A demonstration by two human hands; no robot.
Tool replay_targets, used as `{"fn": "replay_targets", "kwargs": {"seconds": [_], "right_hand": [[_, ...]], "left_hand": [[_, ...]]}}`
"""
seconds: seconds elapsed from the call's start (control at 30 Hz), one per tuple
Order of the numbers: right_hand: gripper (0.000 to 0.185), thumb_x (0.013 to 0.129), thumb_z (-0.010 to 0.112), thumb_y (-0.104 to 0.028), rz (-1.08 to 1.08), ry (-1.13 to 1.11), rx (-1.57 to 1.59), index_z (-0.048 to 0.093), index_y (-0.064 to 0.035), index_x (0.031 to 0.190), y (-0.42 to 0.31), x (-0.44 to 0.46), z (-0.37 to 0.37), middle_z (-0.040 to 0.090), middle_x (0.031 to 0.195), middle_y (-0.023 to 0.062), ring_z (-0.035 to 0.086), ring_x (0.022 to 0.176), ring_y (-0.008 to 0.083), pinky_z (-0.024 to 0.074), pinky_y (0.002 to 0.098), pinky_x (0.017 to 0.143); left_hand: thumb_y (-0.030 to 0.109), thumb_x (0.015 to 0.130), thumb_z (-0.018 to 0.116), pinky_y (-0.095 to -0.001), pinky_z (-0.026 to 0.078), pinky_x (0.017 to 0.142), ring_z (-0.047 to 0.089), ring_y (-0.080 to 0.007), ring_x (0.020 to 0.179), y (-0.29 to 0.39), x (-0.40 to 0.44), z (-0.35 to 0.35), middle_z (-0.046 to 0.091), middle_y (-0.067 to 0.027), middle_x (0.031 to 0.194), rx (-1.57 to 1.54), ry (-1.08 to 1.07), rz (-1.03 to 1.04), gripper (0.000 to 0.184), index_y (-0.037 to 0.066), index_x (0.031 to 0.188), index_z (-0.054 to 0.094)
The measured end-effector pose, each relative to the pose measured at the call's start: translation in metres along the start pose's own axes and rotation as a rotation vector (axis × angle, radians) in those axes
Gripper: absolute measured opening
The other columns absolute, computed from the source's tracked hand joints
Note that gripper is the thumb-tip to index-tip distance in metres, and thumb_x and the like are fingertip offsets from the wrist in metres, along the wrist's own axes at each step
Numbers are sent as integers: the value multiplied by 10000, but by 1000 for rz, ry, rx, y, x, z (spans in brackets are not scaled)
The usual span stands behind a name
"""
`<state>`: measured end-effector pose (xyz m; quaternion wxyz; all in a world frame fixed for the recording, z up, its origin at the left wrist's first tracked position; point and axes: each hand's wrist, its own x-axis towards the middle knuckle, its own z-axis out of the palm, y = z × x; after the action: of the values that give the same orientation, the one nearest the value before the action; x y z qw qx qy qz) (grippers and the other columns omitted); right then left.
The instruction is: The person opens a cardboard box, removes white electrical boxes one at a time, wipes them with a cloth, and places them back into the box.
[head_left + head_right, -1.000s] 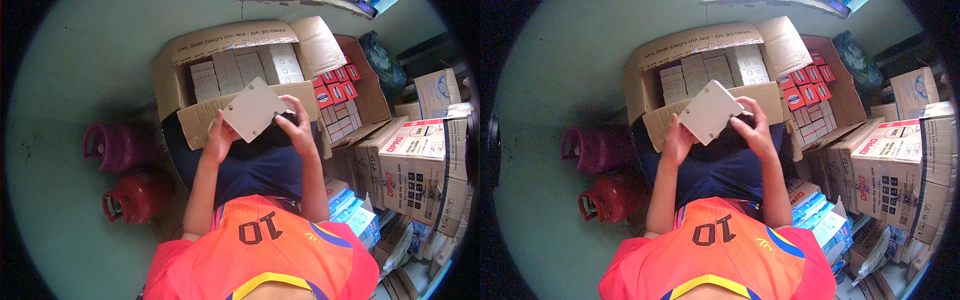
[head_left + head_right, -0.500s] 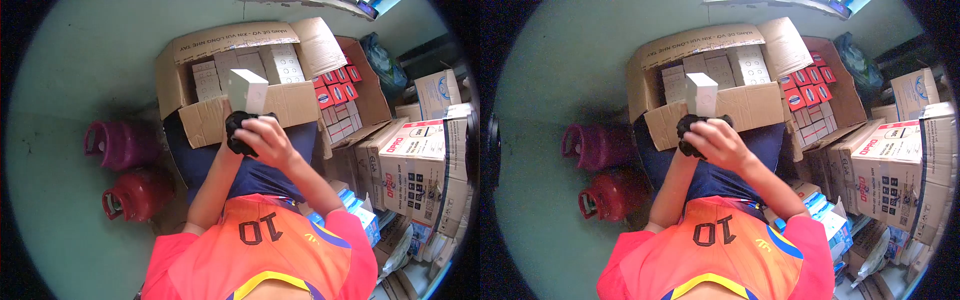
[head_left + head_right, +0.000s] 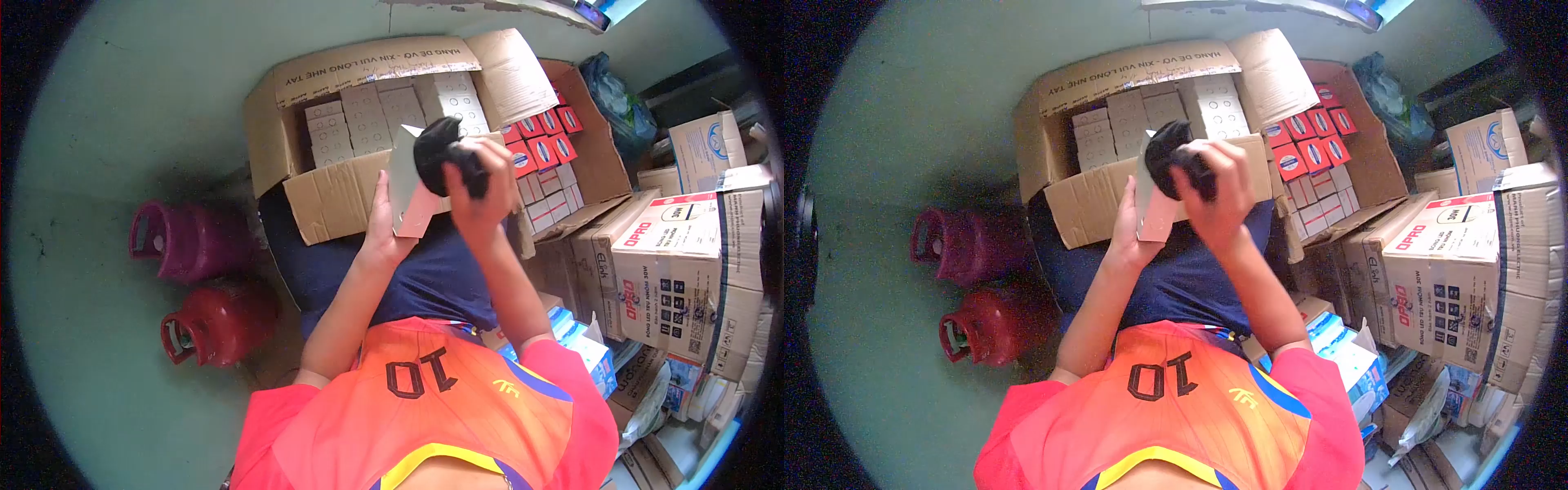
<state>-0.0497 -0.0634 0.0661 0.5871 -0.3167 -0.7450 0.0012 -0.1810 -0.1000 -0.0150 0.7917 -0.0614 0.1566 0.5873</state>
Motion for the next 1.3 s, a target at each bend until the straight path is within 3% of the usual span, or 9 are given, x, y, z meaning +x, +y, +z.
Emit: {"fn": "replay_targets", "kwargs": {"seconds": [0.1, 0.17, 0.33, 0.53, 0.77, 0.83, 0.93, 1.07, 1.3], "right_hand": [[310, 786, 822, -162, -265, -303, 157, 720, -88, 1070, -11, -42, 5, 697, 1094, 105, 677, 994, 276, 561, 417, 844], [285, 819, 813, -190, -431, -394, 85, 731, -95, 1076, -21, -41, -11, 702, 1077, 92, 685, 987, 265, 560, 416, 857], [387, 757, 842, -58, 257, 123, 20, 667, -72, 1101, -1, -3, -11, 697, 1094, 125, 680, 982, 306, 555, 402, 880], [450, 691, 862, -94, -401, -368, 76, 709, -100, 1114, -39, -37, -7, 704, 1134, 74, 669, 985, 260, 552, 415, 881], [271, 916, 781, -169, 309, 192, -62, 636, -30, 1097, 22, 6, -13, 690, 1087, 121, 666, 1025, 286, 521, 400, 915], [263, 1036, 650, -245, 923, 339, 430, 611, -35, 1190, 25, 3, -20, 683, 1161, 88, 661, 1068, 250, 511, 404, 980], [307, 1069, 597, -294, 1232, 351, 1014, 594, -42, 1244, 11, -2, -23, 669, 1167, 84, 650, 1088, 205, 508, 369, 991], [374, 902, 786, -95, 1038, 25, 742, 600, -43, 1222, -13, -35, -14, 673, 1110, 36, 660, 1012, 138, 547, 316, 913], [341, 793, 827, 28, 1097, 59, 846, 638, -50, 1066, -26, -20, -5, 705, 1007, 31, 680, 909, 108, 570, 283, 820]], "left_hand": [[613, 1074, 327, -437, 484, 1065, 611, -276, 1221, 7, 20, -48, 647, -72, 1338, -53, -461, -37, 644, 131, 1433, 559], [652, 1051, 352, -440, 496, 1053, 633, -279, 1203, 18, -1, -13, 650, -91, 1349, -73, -378, -97, 687, 114, 1415, 574], [533, 1098, 348, -414, 446, 1146, 621, -234, 1247, 5, -8, 3, 643, -105, 1372, -172, -175, -103, 592, 83, 1418, 559], [571, 1084, 344, -432, 490, 1072, 605, -272, 1260, 19, 2, -29, 632, -106, 1387, -44, -367, -60, 604, 126, 1417, 579], [527, 1071, 468, -394, 535, 1040, 642, -226, 1196, 25, -18, -8, 667, -91, 1295, 2, -72, -20, 557, 82, 1388, 575], [578, 1054, 475, -372, 542, 1013, 646, -219, 1178, 27, -23, 7, 664, -88, 1270, 171, -8, 75, 604, 82, 1389, 562], [610, 1025, 527, -344, 538, 974, 647, -197, 1129, 30, -18, 1, 663, -77, 1214, 529, 136, 224, 658, 65, 1391, 554], [597, 1000, 602, -315, 511, 952, 623, -159, 1088, 37, 6, -36, 657, -69, 1169, 766, 168, 419, 667, 36, 1360, 589], [567, 1015, 599, -294, 508, 919, 626, -119, 1018, 24, -2, -16, 666, -47, 1164, 811, 187, 459, 598, 28, 1270, 649]]}}
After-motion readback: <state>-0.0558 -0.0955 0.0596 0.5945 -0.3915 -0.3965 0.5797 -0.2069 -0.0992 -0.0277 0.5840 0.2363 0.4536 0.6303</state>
